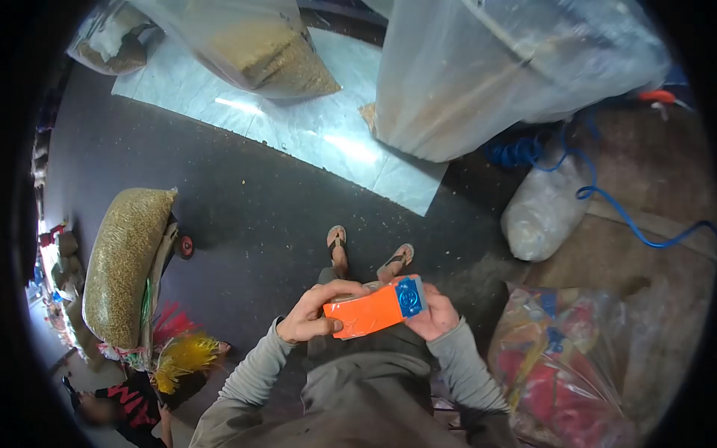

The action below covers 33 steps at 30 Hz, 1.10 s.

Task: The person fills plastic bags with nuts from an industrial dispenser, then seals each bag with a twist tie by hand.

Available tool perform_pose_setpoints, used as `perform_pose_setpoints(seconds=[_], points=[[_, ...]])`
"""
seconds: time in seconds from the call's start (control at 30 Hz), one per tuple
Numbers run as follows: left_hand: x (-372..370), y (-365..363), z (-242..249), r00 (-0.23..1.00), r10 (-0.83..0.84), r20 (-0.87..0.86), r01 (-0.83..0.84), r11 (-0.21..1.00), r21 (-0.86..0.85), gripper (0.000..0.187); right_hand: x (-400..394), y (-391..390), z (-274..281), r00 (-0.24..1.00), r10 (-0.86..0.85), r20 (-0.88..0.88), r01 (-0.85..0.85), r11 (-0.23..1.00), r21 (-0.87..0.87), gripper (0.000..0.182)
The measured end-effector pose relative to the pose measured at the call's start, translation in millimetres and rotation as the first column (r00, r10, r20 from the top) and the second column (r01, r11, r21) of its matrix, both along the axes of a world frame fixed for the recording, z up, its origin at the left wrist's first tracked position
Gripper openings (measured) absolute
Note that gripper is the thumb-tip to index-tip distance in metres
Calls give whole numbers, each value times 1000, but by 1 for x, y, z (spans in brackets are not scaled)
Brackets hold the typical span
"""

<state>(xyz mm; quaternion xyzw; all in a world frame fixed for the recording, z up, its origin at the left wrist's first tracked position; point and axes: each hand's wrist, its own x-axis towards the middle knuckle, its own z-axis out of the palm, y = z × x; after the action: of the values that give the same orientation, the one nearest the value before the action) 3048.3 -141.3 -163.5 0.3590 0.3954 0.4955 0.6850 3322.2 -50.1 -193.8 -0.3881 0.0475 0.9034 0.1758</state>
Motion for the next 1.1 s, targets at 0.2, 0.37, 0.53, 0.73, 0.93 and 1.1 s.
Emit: perform_pose_setpoints(seconds=[0.2, 0.37, 0.53, 0.73, 0.93, 1.1], points=[[105, 16, -129, 937, -202, -285, 160, 974, -161, 74, 73, 53, -151, 899, 401, 174, -433, 765, 477, 12], [183, 44, -310, 775, -138, -617, 41, 985, -168, 60, 124, 97, -307, 705, 45, 708, -707, 125, 696, 18], [255, 3, -520, 734, -83, -674, -33, 987, -158, 42, 200, 131, -464, 656, -297, 694, -737, -55, 673, 13], [285, 18, -628, 692, -19, -722, -130, 980, -151, 40, 250, 189, -451, 536, -841, -75, -804, -536, 259, 14], [323, 123, -670, 775, 165, -611, -172, 984, 48, 48, 245, 200, -408, 535, -710, -457, -840, -506, -197, 13], [346, 185, -668, 907, 204, -369, -242, 968, -60, 44, 224, 223, -405, 565, -655, -503, -824, -478, -303, 10]])
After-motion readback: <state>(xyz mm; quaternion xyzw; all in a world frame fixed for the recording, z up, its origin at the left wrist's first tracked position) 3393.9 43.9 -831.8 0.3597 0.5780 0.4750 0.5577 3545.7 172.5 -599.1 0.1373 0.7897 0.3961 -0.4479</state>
